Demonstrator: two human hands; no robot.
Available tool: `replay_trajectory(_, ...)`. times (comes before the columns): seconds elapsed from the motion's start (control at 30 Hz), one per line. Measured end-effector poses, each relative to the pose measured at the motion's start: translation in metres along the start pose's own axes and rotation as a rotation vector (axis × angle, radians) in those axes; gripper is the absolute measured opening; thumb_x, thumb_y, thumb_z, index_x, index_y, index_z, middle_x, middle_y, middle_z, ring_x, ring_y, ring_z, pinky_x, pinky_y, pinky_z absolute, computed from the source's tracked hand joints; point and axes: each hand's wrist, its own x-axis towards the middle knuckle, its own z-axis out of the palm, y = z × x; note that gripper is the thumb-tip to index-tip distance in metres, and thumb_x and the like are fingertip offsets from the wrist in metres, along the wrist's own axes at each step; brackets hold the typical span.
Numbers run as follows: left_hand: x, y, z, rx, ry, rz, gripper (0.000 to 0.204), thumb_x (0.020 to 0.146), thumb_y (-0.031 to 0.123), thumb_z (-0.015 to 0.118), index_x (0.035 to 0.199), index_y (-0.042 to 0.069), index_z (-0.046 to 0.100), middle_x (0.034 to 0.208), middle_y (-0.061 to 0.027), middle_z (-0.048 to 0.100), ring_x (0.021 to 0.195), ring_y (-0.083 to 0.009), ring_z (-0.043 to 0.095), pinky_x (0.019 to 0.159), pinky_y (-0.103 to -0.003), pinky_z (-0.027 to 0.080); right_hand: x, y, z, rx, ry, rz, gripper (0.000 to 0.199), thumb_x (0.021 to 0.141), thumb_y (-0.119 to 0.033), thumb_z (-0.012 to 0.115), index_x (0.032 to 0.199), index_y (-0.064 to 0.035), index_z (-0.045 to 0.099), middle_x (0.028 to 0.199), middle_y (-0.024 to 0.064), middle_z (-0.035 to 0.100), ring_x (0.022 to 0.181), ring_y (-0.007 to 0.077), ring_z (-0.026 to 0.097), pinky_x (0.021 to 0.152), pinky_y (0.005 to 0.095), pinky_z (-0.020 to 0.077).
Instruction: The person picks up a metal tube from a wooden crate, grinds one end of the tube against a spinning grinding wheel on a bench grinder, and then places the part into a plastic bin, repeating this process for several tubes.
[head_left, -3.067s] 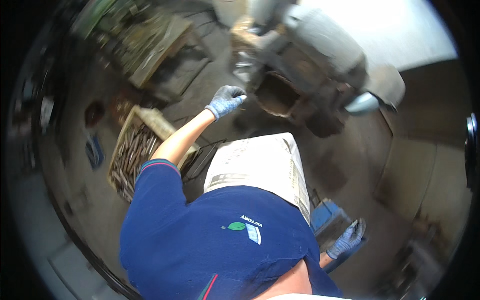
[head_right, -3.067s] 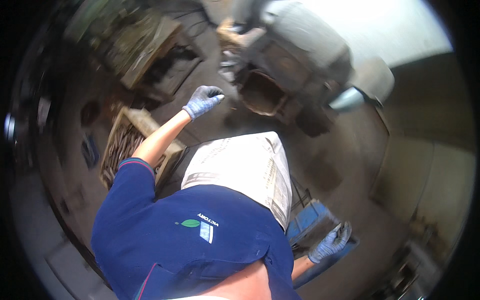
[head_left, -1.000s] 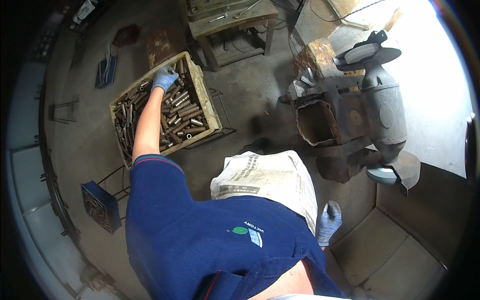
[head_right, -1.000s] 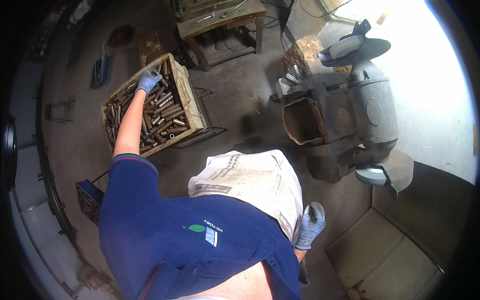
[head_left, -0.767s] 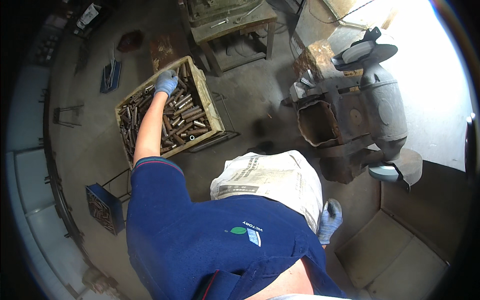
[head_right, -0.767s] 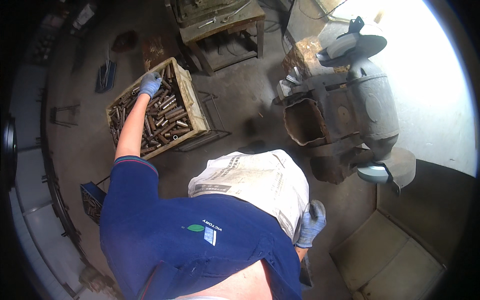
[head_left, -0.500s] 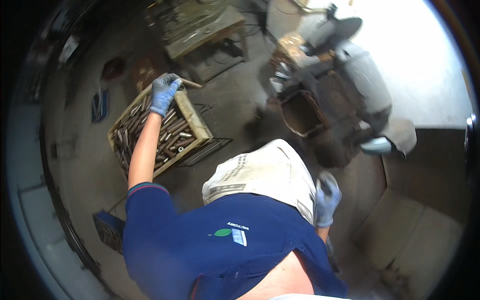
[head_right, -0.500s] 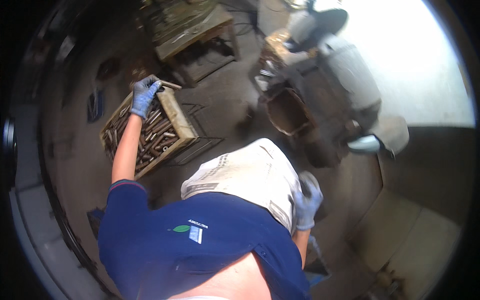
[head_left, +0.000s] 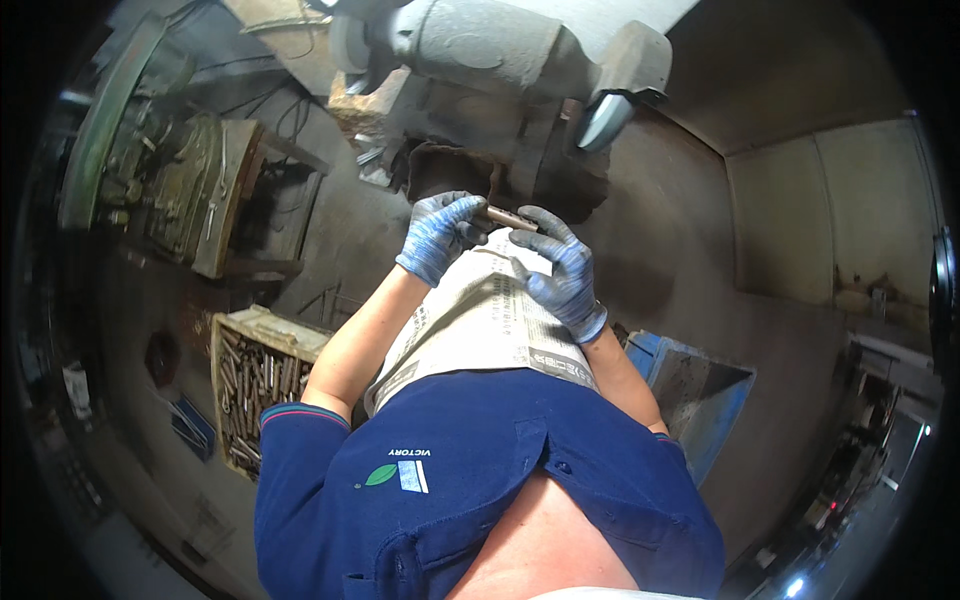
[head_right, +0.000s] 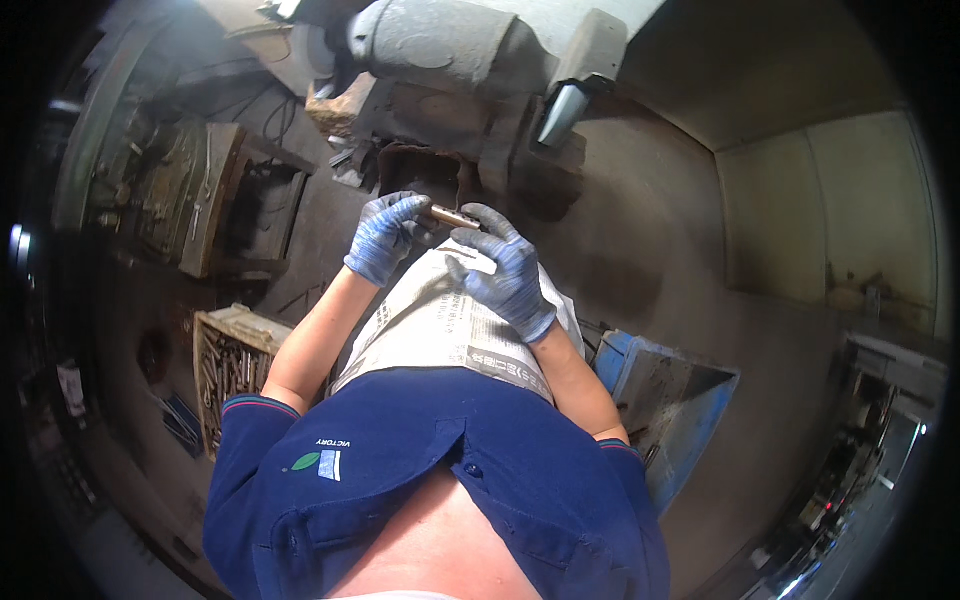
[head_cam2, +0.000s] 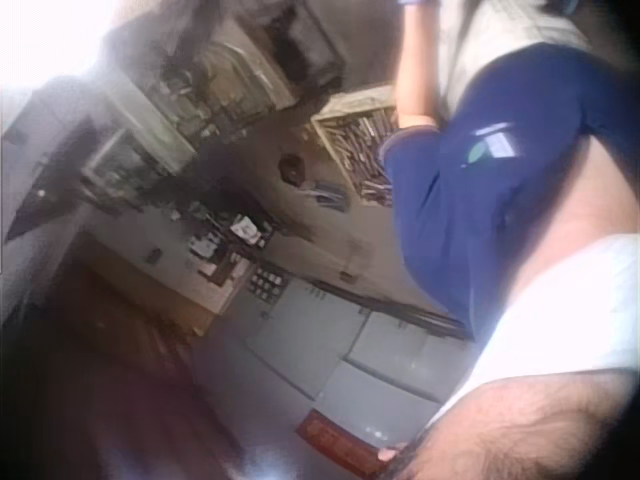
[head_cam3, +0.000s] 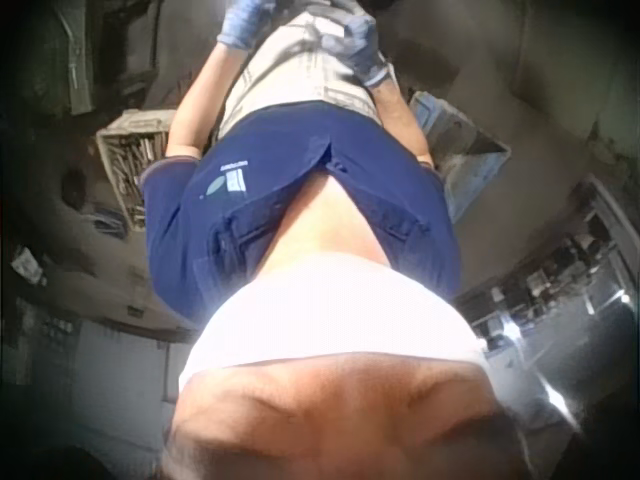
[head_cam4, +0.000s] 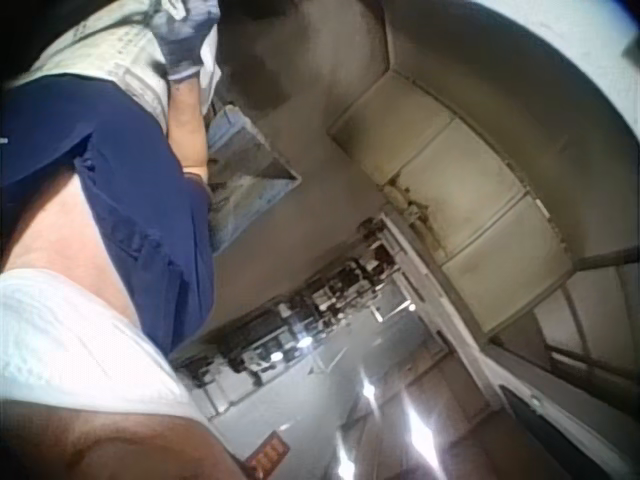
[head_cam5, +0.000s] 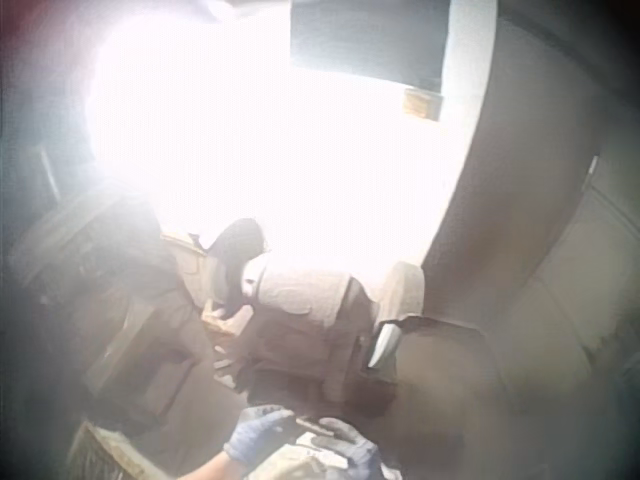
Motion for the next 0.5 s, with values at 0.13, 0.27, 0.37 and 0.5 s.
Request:
replay_trajectory(0.13, 0.011, -0.006, 0.012, 0.157, -0.171, 0.056, 0.017, 0.086, 0.01, 0.063, 0.092, -0.005, 0.061, 0.08, -0.011, 0.065, 0.069, -0.0155, 0.064, 0.063, -0.027, 0.055, -0.009, 0.022, -0.005, 0.244, 0.19, 0.206, 0.017, 0.076, -0.001, 0.068, 0.092, 0.0014, 0.068, 0.107, 0.0171, 0.063, 0.097, 0.0237, 0.063, 0.083, 0.0296, 0.0485)
replay_trajectory(0.27, 0.029, -0.014, 0.016, 0.292, -0.233, 0.101, 0.017, 0.086, 0.01, 0.062, 0.098, -0.003, 0.061, 0.086, -0.01, 0.066, 0.074, -0.0147, 0.065, 0.067, -0.025, 0.054, -0.01, 0.029, -0.009, 0.269, 0.277, 0.252, 0.014, 0.08, -0.001, 0.064, 0.094, 0.0012, 0.068, 0.109, 0.017, 0.062, 0.1, 0.0228, 0.061, 0.085, 0.029, 0.0476)
replay_trajectory(0.37, 0.04, -0.014, 0.023, 0.274, -0.258, 0.089, 0.016, 0.086, 0.009, 0.063, 0.098, -0.003, 0.062, 0.084, -0.0081, 0.066, 0.074, -0.013, 0.064, 0.067, -0.024, 0.054, -0.01, 0.035, -0.008, 0.203, 0.332, 0.215, 0.015, 0.083, 0.001, 0.059, 0.095, 0.0035, 0.067, 0.117, 0.0167, 0.058, 0.104, 0.0206, 0.058, 0.085, 0.028, 0.0477)
replay_trajectory(0.5, 0.065, -0.022, 0.027, 0.315, -0.175, 0.083, 0.013, 0.084, 0.004, 0.063, 0.095, -0.003, 0.063, 0.082, -0.003, 0.064, 0.069, -0.0071, 0.057, 0.064, -0.021, 0.049, -0.009, 0.049, -0.001, 0.241, 0.523, 0.282, 0.02, 0.079, 0.008, 0.059, 0.098, 0.0021, 0.065, 0.114, 0.0123, 0.054, 0.105, 0.0184, 0.055, 0.089, 0.0261, 0.0464)
